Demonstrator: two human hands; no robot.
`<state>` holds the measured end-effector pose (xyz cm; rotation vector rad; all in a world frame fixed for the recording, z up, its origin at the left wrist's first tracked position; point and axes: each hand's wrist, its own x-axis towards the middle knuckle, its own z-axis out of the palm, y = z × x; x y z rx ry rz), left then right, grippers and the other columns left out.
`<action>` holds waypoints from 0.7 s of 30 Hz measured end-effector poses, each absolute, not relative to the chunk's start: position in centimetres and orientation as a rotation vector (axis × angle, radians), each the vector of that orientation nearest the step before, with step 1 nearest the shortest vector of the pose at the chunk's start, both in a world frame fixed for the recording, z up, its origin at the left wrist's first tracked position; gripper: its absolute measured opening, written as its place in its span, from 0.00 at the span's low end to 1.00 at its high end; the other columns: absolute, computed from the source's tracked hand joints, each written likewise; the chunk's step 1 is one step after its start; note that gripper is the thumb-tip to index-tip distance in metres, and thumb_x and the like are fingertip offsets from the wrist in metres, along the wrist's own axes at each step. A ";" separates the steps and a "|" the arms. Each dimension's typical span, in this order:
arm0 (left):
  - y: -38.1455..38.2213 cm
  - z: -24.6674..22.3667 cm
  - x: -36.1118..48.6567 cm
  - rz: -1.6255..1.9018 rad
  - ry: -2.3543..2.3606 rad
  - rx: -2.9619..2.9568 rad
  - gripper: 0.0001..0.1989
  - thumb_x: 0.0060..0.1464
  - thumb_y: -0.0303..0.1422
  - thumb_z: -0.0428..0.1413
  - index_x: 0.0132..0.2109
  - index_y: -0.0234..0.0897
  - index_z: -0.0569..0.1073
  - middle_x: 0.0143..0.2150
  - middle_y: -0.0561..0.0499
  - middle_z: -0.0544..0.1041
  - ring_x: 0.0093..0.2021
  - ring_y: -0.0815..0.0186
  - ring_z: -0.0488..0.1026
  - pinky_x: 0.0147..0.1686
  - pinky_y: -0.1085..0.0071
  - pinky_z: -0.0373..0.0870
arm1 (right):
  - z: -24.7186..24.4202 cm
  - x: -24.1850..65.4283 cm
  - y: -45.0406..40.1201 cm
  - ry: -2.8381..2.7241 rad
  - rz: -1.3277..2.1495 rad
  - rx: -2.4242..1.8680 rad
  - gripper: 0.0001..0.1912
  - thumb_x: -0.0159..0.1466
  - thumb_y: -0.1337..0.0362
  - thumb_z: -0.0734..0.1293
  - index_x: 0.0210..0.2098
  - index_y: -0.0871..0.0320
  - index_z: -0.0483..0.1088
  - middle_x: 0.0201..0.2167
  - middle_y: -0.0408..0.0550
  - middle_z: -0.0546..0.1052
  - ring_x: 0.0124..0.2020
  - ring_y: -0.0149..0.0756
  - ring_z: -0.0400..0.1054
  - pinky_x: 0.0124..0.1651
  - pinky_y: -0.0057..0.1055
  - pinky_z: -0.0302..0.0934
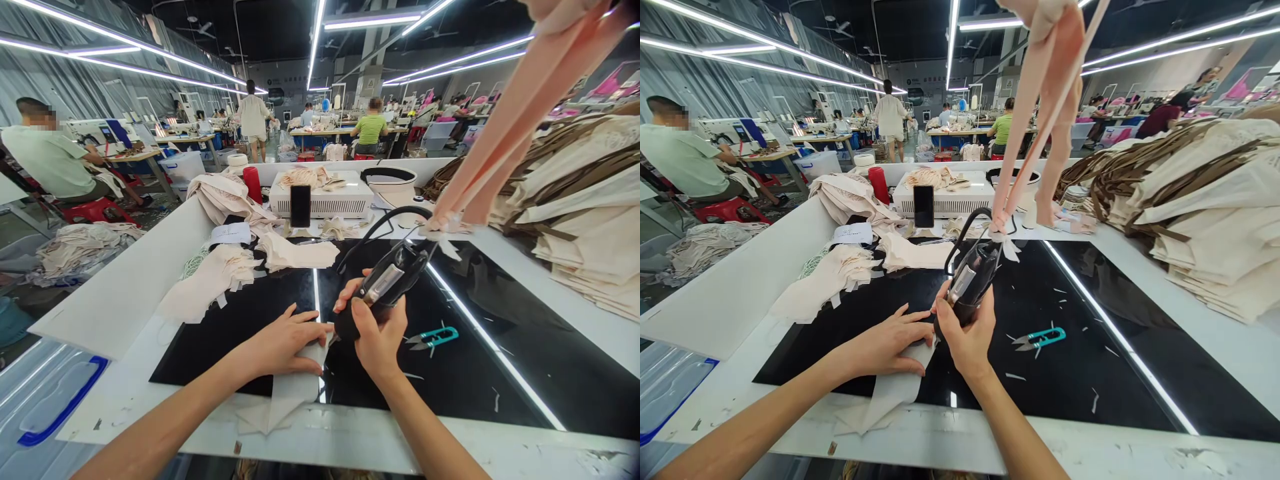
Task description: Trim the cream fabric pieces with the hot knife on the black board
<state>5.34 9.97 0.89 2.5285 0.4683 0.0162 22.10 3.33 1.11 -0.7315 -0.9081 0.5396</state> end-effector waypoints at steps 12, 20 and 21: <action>10.1 1.0 5.5 0.013 0.469 2.523 0.19 0.57 0.39 0.70 0.52 0.43 0.74 0.64 0.48 0.74 0.75 0.50 0.57 0.70 0.29 0.43 | 1.4 21.1 2.2 -0.898 0.601 -0.711 0.19 0.64 0.62 0.74 0.51 0.50 0.66 0.33 0.38 0.78 0.20 0.28 0.69 0.22 0.26 0.65; 10.5 0.8 5.4 0.001 0.427 2.521 0.21 0.57 0.41 0.69 0.54 0.44 0.73 0.68 0.45 0.70 0.75 0.48 0.55 0.70 0.29 0.41 | 1.5 20.9 1.8 -0.879 0.630 -0.695 0.18 0.64 0.63 0.74 0.51 0.49 0.67 0.34 0.38 0.78 0.21 0.27 0.69 0.21 0.25 0.65; 10.5 0.7 5.4 -0.003 0.423 2.525 0.23 0.57 0.41 0.69 0.55 0.44 0.73 0.70 0.44 0.69 0.75 0.48 0.55 0.69 0.28 0.41 | 1.5 20.9 1.7 -0.878 0.629 -0.692 0.18 0.64 0.63 0.74 0.51 0.49 0.67 0.34 0.39 0.77 0.22 0.28 0.70 0.22 0.26 0.65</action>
